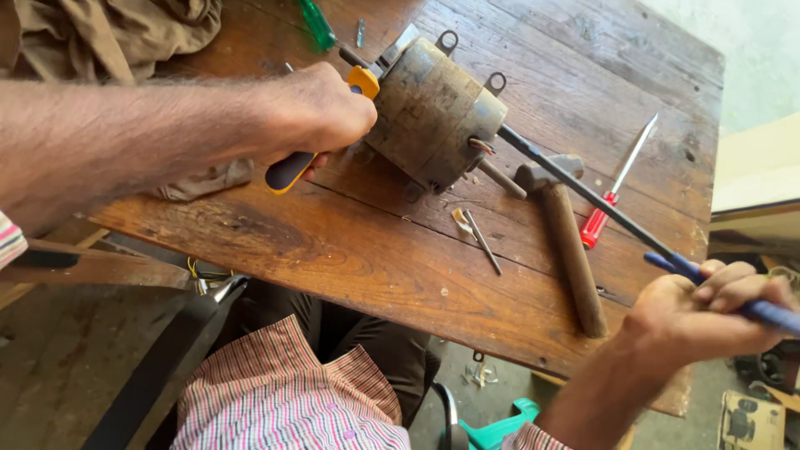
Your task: The person works on an electric motor clamped on a wooden workbench, using a T-handle rod and pliers to loosen parts, hammering the motor housing, pulling a shaft component free by hand, and finally using a screwdriver on the motor while small parts and screws lie scattered on the bench.
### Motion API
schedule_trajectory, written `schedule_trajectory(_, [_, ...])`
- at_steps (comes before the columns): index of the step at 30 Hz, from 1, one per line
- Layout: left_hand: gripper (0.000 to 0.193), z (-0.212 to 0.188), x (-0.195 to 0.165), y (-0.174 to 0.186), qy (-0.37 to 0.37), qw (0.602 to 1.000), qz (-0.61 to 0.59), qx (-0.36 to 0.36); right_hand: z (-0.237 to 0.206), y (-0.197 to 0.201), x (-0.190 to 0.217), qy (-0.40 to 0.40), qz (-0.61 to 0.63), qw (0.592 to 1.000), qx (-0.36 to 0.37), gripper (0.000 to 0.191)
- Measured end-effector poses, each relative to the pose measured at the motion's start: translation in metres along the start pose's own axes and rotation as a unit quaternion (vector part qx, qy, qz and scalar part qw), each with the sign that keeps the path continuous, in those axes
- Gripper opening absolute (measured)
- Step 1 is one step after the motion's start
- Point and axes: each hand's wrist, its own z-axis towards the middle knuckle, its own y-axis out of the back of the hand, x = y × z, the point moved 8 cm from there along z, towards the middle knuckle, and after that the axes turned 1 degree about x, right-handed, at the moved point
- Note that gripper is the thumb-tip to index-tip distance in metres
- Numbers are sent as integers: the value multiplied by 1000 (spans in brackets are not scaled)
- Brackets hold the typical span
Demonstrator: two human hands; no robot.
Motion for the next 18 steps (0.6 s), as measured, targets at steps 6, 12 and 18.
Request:
schedule_trajectory(6, [23, -5, 16, -12, 24, 997, -68, -2, -20, -24, 17, 49, -46, 992, 103, 29])
schedule_trajectory(12, [21, -4, 23, -15, -58, 992, -94, 53, -35, -24, 0, -191, 28, 981, 22, 20])
schedule_trajectory(18, [12, -7, 58, -21, -136, 936, -319, 59, -43, -33, 24, -263, -31, 964, 12, 37])
